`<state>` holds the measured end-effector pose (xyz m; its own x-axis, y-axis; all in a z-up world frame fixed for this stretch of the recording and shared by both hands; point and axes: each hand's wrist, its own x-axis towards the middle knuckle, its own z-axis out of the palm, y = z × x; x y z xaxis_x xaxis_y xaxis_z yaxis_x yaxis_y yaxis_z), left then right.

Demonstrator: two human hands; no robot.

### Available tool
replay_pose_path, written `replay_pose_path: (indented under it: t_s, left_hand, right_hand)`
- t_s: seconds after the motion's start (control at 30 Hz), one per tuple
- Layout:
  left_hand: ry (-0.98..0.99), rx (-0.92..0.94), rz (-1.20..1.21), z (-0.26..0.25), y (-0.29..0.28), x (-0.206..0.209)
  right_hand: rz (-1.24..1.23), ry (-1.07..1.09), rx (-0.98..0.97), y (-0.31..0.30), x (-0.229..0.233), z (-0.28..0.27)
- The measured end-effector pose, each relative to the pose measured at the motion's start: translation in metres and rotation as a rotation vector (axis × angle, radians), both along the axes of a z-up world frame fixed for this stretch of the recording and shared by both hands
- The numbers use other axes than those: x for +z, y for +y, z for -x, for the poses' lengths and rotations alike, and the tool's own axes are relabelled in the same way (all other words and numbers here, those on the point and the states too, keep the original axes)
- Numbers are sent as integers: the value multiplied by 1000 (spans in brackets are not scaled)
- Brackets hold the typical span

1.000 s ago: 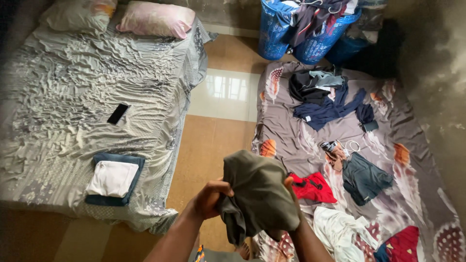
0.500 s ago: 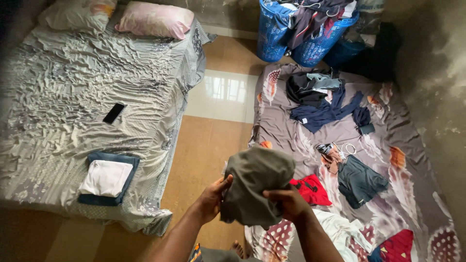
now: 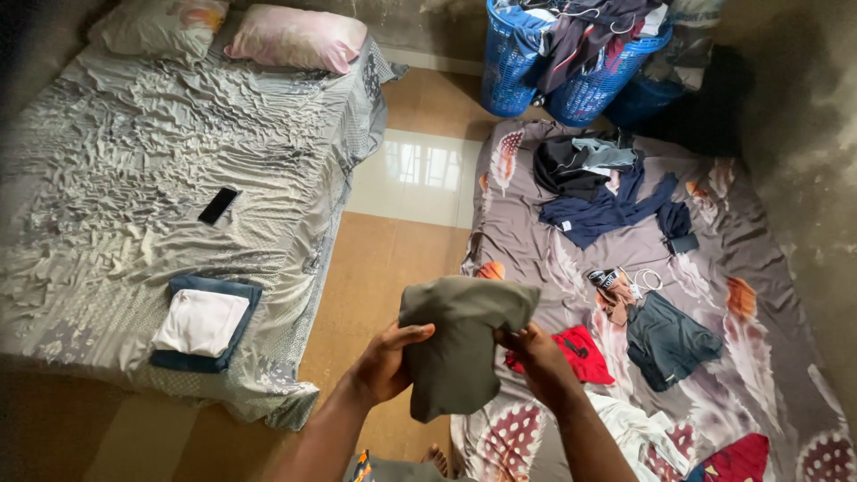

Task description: Fold several items of clothing including a t-shirt, shorts, and trousers on a bed.

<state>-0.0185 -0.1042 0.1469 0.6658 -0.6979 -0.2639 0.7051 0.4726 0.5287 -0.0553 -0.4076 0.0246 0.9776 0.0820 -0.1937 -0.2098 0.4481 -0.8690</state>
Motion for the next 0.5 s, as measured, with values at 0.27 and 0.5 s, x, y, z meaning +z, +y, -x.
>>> replay_pose_path:
  t_s: [0.27, 0.5]
  left_hand:
    - [101, -75, 45, 3, -11, 5]
    - [-44, -42, -260, -1, -9, -8]
  right_hand:
    - [-463, 511, 98, 61, 82, 30]
    - [-464, 404, 104, 20, 48, 28]
